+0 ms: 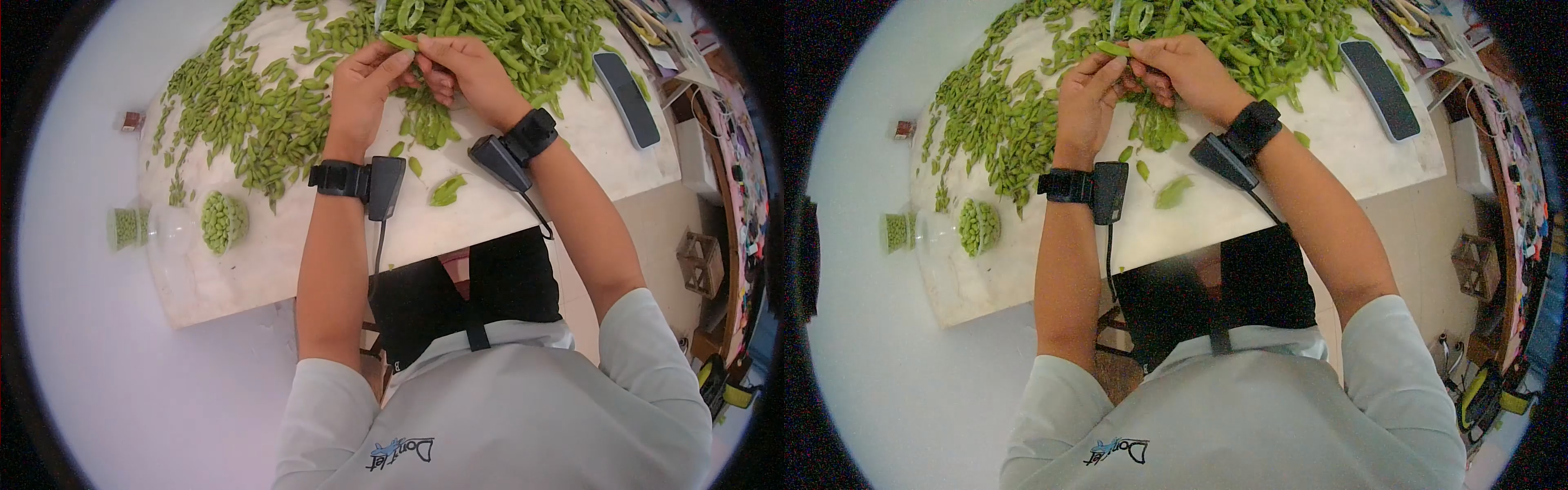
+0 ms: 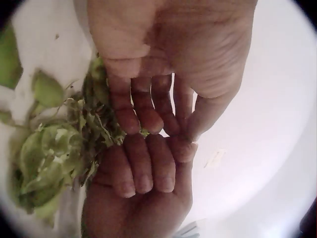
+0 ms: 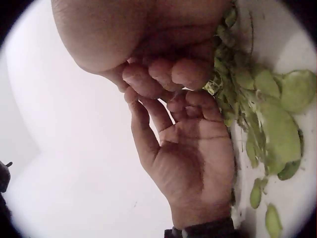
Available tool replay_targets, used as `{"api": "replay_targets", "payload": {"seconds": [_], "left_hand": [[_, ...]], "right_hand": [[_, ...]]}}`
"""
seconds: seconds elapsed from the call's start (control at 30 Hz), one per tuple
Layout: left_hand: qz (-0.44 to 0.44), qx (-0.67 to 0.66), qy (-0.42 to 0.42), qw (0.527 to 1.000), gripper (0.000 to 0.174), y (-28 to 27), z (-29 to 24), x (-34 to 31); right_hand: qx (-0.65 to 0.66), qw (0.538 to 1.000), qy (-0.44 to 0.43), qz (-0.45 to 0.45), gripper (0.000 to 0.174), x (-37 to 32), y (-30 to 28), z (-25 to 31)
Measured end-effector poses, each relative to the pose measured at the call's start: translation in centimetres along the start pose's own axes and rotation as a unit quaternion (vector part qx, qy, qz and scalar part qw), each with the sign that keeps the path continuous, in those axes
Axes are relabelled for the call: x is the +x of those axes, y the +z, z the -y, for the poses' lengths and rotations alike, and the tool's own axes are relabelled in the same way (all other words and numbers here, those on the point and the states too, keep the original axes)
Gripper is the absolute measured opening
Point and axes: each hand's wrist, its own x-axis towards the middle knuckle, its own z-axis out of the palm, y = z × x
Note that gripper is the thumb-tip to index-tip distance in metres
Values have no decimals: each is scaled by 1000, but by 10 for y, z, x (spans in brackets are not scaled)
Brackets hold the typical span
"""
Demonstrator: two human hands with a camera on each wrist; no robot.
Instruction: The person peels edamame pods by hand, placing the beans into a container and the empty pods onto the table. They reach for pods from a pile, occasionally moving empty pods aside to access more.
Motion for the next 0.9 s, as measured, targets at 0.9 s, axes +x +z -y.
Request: {"api": "replay_targets", "payload": {"seconds": [0.9], "left_hand": [[-18, 21, 8, 1000, 13, -3, 4, 1]], "right_hand": [[-14, 1000, 11, -8, 37, -1, 2, 2]]}}
